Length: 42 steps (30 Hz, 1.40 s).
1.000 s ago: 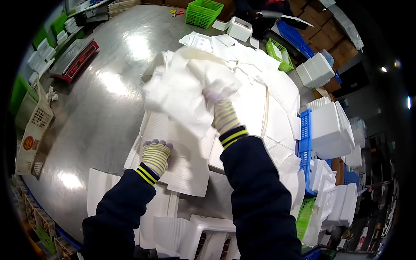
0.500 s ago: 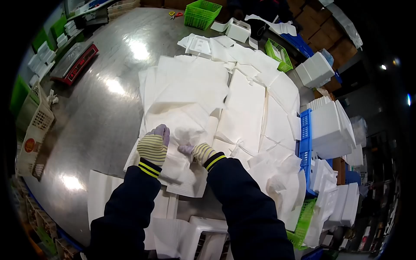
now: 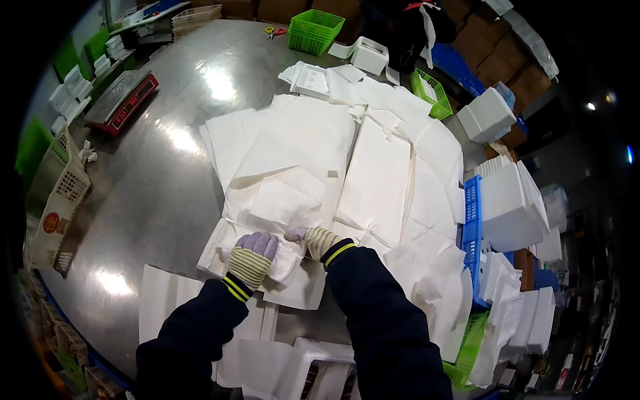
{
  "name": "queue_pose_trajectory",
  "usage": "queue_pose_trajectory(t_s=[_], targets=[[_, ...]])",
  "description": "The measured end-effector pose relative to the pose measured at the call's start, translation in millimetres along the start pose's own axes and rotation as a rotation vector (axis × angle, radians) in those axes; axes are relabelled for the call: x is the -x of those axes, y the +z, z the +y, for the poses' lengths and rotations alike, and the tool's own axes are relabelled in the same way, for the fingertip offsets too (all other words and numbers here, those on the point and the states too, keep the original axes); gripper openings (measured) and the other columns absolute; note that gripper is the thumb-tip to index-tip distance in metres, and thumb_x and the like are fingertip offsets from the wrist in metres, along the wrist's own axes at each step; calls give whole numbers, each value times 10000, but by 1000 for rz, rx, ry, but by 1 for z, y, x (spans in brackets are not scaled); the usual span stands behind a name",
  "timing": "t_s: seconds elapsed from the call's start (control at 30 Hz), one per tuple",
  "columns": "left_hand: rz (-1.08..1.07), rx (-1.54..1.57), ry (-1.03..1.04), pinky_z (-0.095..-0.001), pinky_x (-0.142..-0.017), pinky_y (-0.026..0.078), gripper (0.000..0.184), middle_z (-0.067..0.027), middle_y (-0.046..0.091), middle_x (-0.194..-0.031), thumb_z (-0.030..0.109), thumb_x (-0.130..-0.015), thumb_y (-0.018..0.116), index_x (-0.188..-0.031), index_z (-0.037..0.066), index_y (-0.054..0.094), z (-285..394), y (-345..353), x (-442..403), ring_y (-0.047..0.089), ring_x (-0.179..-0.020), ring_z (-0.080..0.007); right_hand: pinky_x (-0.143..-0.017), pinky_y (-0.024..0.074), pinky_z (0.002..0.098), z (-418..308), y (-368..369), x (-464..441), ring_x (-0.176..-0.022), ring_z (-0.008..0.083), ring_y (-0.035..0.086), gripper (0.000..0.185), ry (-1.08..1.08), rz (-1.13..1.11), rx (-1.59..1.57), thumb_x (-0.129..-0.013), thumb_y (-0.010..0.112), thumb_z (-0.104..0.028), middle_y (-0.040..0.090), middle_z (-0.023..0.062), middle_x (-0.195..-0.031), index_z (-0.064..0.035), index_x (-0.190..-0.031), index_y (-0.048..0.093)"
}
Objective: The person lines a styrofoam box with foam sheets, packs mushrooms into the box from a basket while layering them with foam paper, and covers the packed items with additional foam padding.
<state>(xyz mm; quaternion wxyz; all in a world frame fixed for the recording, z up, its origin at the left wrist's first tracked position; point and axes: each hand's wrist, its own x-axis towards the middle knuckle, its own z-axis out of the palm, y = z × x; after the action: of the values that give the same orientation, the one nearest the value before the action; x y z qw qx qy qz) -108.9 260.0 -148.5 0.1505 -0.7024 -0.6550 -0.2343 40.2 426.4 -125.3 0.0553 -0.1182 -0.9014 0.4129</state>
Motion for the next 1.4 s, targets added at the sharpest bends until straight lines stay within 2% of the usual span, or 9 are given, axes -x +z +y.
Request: queue_pose_trajectory(t_s=[0.13, 0.4, 0.47, 0.67, 0.97, 1.07, 1.13, 1.27, 1.4], targets=[[-59, -5, 64, -354, -734, 478, 325, -114, 602, -970, 166, -718, 571, -1000, 4, 583, -1, -20, 17, 592, -891, -239, -736, 533, 394, 28, -32, -20, -819, 279, 630, 740, 1093, 372, -817, -727, 764, -355, 605, 184, -1054, 28, -1279, 453], [-472, 414, 31, -405, -896, 444, 511, -140, 573, -1111, 278, -729, 685, -1152, 24, 555, -15, -71, 28, 530, -1074, -319, -1008, 389, 363, 48, -36, -64, -1202, 359, 482, 932, 805, 633, 73, -702, 731, -492, 485, 271, -1283, 20, -1368, 326], [-286, 1121, -324, -412, -888, 458, 634, -146, 551, -1167, 386, -752, 721, -1217, 10, 511, -50, -51, 22, 535, -1097, -339, -1007, 389, 366, 56, -40, -78, -1199, 359, 484, 909, 767, 676, 95, -706, 730, -458, 488, 262, -1284, 10, -1372, 324], [64, 1149, -1272, -329, -817, 476, 747, -171, 572, -1114, 493, -805, 649, -1291, -22, 412, -261, 161, 5, 578, -956, -259, -976, 406, 389, 35, -38, -123, -1141, 380, 517, 708, 520, 807, 266, -770, 639, -292, 539, 257, -1218, -51, -1371, 352], [53, 966, -607, -293, -872, 465, 942, -135, 516, -1214, 284, -658, 827, -1367, 26, 263, -179, 95, -84, 537, -1046, -214, -964, 403, 360, 14, -28, -185, -1126, 315, 549, 578, -7, 337, -404, -888, 549, -386, 575, 193, -1207, -69, -1350, 410], [320, 1314, -961, -312, -867, 481, 668, -152, 556, -1220, 63, -756, 668, -1350, 44, 361, -175, 100, -98, 574, -1050, -234, -930, 427, 325, 32, -55, -178, -1101, 263, 564, 486, -6, 523, -431, -901, 558, -262, 570, 183, -1212, -39, -1319, 448], [175, 911, -1021, -292, -829, 490, 461, -124, 627, -1119, 40, -795, 599, -1247, 55, 514, -206, 131, -68, 612, -969, -220, -871, 464, 321, 77, -85, -167, -1016, 242, 604, 482, 190, 777, 121, -874, 560, -174, 595, 179, -1155, -33, -1320, 444], [-152, 569, -1220, -272, -814, 486, 364, -95, 663, -1036, 58, -808, 594, -1173, 57, 586, -197, 94, -77, 625, -930, -214, -842, 478, 349, 127, -108, -152, -997, 288, 606, 716, 881, 935, -343, -783, 667, -250, 589, 207, -1154, 9, -1369, 346], [60, 1184, -1271, -280, -829, 488, 416, -77, 637, -1087, 108, -820, 630, -1217, 37, 533, -213, 107, -87, 608, -954, -199, -809, 485, 328, 111, -87, -169, -941, 273, 588, 648, 832, 906, -163, -798, 706, -254, 572, 147, -1160, -42, -1333, 407]])
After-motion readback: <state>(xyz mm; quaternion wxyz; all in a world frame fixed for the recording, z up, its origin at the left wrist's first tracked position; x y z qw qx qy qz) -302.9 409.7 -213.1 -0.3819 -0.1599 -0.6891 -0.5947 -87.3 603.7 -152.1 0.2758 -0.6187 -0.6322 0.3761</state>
